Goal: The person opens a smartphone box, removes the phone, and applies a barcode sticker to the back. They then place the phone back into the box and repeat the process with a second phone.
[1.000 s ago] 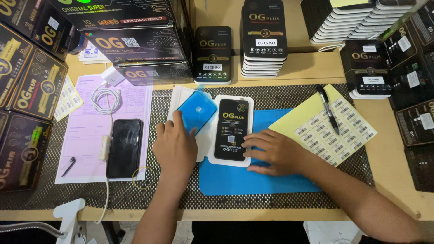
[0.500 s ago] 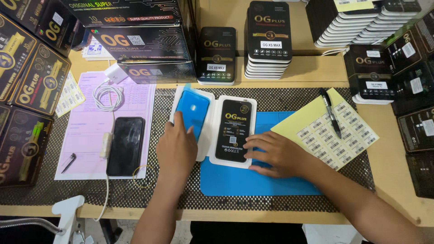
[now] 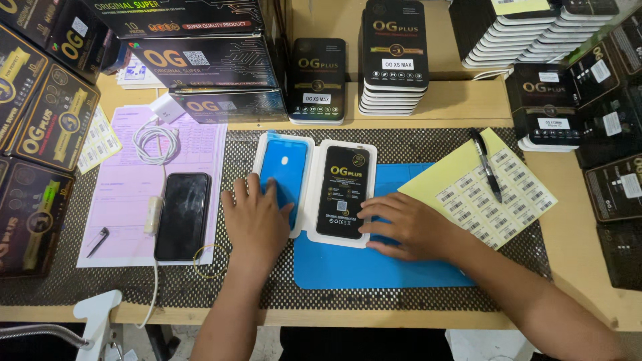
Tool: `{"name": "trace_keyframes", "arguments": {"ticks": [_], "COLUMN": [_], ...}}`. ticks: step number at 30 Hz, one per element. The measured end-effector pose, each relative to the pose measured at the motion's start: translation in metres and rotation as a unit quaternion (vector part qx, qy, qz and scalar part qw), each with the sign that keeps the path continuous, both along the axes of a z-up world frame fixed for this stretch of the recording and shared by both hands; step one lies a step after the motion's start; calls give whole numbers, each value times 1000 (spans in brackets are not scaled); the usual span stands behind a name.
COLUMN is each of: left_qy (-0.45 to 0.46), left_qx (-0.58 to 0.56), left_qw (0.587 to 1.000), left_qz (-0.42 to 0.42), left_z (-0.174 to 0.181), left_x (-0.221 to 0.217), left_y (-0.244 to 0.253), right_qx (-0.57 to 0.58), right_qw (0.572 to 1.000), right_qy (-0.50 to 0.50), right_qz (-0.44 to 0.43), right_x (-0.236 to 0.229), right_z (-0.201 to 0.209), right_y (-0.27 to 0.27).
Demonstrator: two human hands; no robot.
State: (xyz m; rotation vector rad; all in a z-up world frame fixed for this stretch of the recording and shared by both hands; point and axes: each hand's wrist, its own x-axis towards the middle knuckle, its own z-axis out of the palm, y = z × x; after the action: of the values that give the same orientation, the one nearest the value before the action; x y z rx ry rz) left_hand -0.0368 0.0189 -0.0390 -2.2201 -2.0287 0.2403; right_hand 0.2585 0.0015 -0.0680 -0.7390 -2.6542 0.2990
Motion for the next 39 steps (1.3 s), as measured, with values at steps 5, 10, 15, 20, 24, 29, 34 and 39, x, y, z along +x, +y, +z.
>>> {"name": "trace_keyframes", "arguments": {"ticks": [5,10,15,20,24,29,34,39], "left_qy": [-32,-131,-224,-186,-169,-161,-148,-158], "left_qx": [71,101,-30,-42,-7,-7,9,-1], "left_qw": [996,979,960,967,972,976,979,977], "left_qz": [-46,-123,-163,-169,-161,-145,-142,-141], "left_z": [-5,9,-17,-16,-26,-27,-29,-26], "left_x": [9,36,48,49,51,57,58,58], "left_y": [-8,-17,-32,-28,-27,-26,-26,-26], "right_qx": [-119,-184,-183,-86,-163,-171,-114,-141], "right_qw": [988,963,953,971,946,943,946,930], "right_qy": [84,105,-25,-40,-53,-76,-104,-118], "right_qz": [-49,-168,-241,-222,-274,-276,-285,-318], "right_x": [-2,4,-10,-27,-38,-38,-50,-56], "right_z": [15,18,31,21,19,22,17,24], "right_y": [-7,14,53,86,94,99,96,95]}}
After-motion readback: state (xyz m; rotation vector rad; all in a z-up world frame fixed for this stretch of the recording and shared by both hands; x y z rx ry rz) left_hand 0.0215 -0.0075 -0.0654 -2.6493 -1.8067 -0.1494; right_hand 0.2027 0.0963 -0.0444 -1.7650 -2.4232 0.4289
